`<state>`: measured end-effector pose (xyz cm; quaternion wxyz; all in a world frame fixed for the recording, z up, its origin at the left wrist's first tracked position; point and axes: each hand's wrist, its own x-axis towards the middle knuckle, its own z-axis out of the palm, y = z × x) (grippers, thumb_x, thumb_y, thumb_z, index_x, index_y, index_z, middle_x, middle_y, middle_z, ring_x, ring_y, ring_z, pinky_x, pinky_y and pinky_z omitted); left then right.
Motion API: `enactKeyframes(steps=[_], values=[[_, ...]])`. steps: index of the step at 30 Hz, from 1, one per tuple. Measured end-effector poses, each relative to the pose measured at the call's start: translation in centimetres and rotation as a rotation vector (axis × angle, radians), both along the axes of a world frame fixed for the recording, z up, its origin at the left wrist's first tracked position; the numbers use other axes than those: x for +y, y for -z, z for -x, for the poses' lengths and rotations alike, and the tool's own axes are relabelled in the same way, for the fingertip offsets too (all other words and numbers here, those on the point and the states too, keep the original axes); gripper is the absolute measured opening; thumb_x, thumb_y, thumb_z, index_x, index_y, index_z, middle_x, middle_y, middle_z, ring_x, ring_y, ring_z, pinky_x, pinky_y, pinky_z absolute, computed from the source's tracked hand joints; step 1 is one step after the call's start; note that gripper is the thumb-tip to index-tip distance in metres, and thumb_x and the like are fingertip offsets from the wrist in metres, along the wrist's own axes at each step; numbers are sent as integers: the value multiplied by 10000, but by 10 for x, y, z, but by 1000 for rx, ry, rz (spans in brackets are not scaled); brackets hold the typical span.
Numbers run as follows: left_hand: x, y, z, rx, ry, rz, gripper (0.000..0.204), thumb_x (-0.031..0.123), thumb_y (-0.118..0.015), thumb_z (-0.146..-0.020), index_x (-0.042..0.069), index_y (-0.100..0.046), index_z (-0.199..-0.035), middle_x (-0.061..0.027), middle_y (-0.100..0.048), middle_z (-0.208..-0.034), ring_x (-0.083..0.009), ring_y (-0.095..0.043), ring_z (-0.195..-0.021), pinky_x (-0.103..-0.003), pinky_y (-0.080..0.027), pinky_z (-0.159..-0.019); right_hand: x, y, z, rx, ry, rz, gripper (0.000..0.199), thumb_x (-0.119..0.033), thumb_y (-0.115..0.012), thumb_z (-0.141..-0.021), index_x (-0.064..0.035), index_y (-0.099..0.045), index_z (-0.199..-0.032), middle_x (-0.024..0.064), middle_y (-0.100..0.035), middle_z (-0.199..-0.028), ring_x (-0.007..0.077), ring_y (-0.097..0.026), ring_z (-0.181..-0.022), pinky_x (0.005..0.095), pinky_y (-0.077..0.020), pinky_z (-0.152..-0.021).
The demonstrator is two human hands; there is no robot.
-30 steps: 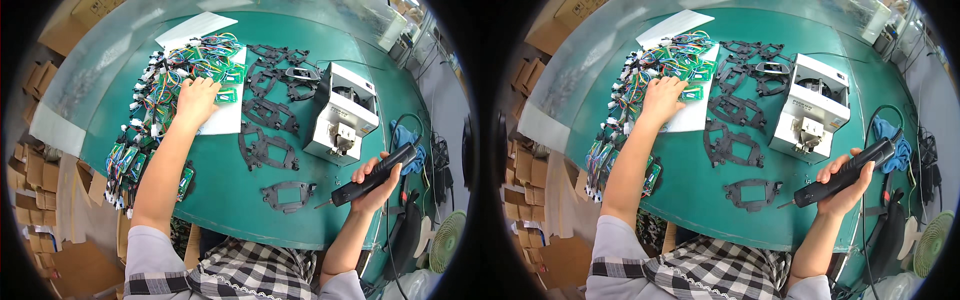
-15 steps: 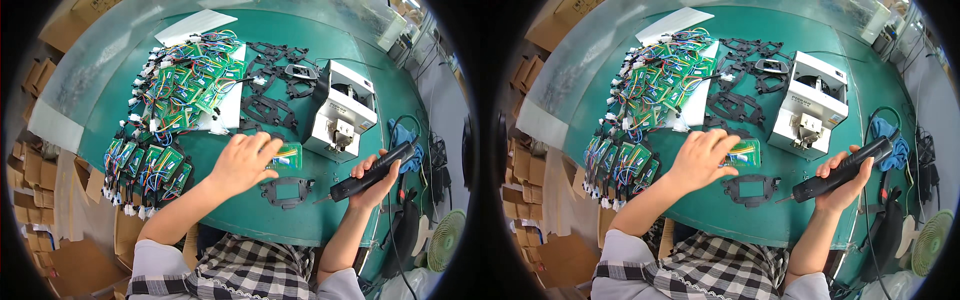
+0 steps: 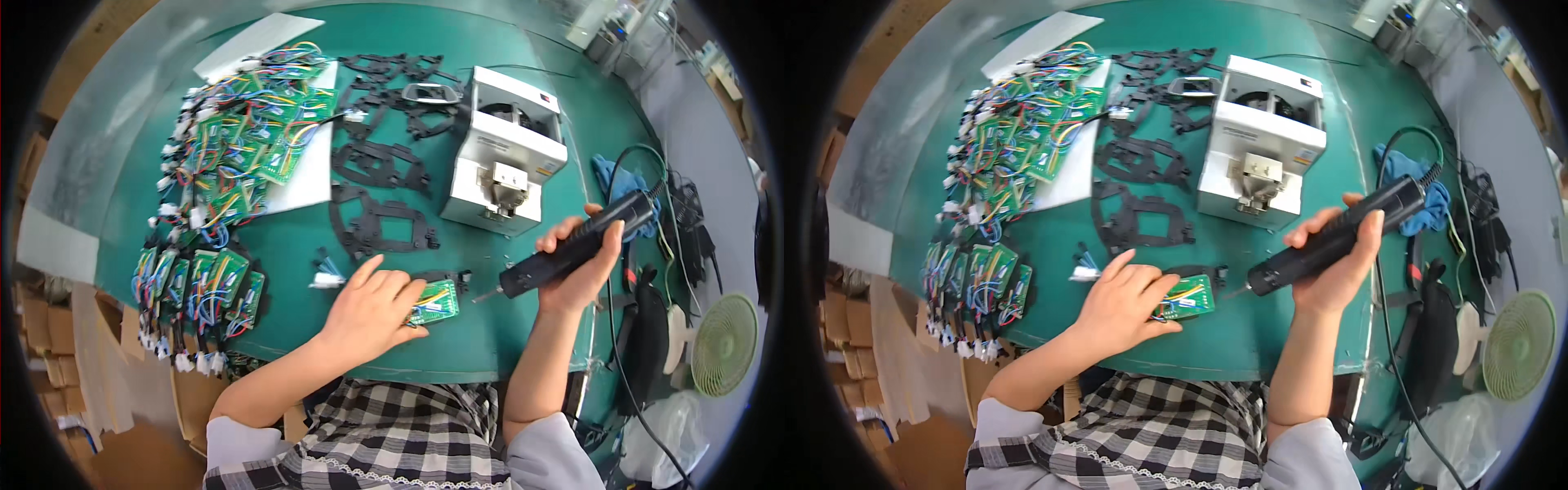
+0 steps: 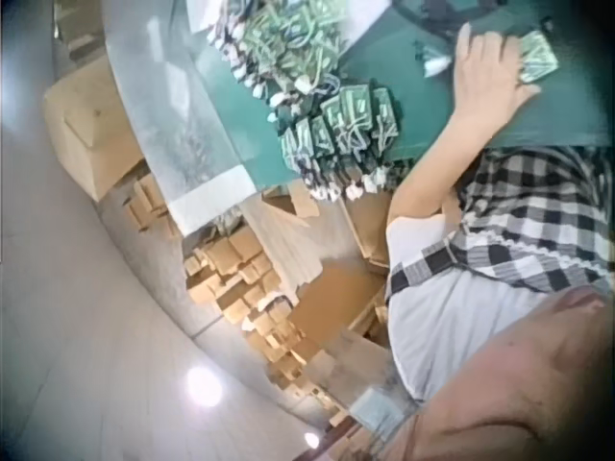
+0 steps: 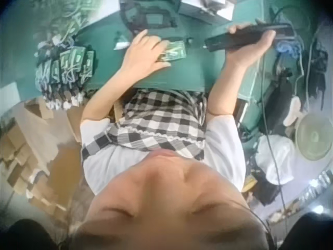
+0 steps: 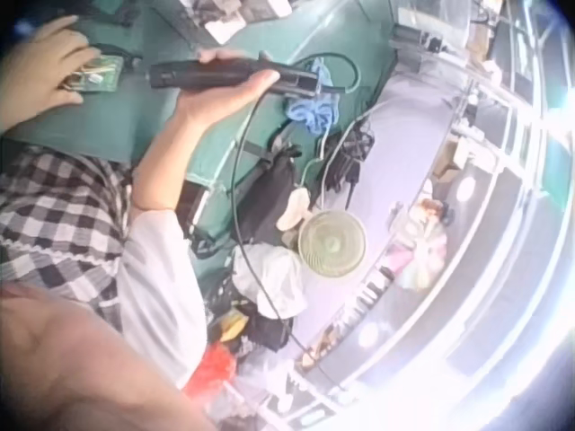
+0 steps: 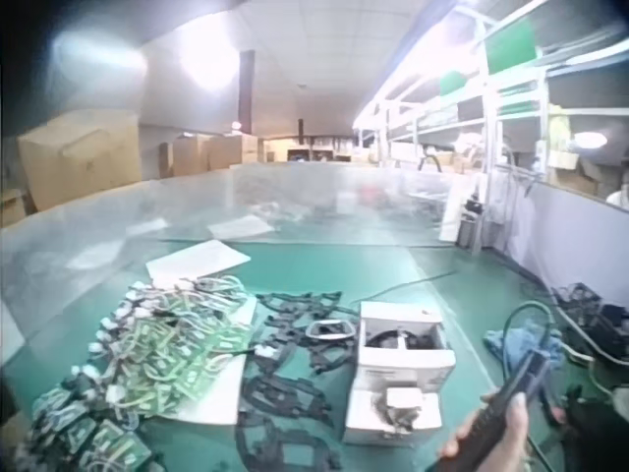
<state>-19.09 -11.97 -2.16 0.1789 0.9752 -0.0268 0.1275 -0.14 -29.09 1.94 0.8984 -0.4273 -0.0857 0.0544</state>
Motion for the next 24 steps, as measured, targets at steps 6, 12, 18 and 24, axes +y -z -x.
enactKeyframes(steps=[6,12,18,24], values=[[6,11,-7,-37,44,86,605,373,-802,-668,55,-623,-1150,-64,-567,-1006,-255,-556,-970,-467,-396,-1018,8,-39,-16,-475,149,91,544,-528,-487,-938,-40,-411,-1167,123,-587,-726,218,-574,-551,357,-499,-540],[12,13,-9,-189,-16,149,596,358,-835,-617,54,-635,-1089,-84,-623,-983,-273,-608,-926,-456,-467,-954,53,-60,-22,-840,310,136,467,-379,-603,-902,43,-441,-1020,87,-594,-592,145,-569,-476,248,-459,-535],[23,12,-6,-309,-68,148,482,303,-849,-594,47,-667,-961,-79,-629,-964,-270,-624,-881,-439,-501,-914,64,-56,-19,-795,202,99,359,-233,-674,-880,34,-464,-997,64,-586,-602,124,-569,-471,241,-457,-497],[26,15,-5,-317,-164,146,476,303,-840,-605,51,-674,-973,-70,-639,-982,-288,-606,-942,-442,-468,-925,66,-48,-19,-883,280,136,359,-239,-693,-870,38,-494,-984,55,-593,-632,109,-577,-495,239,-465,-464]])
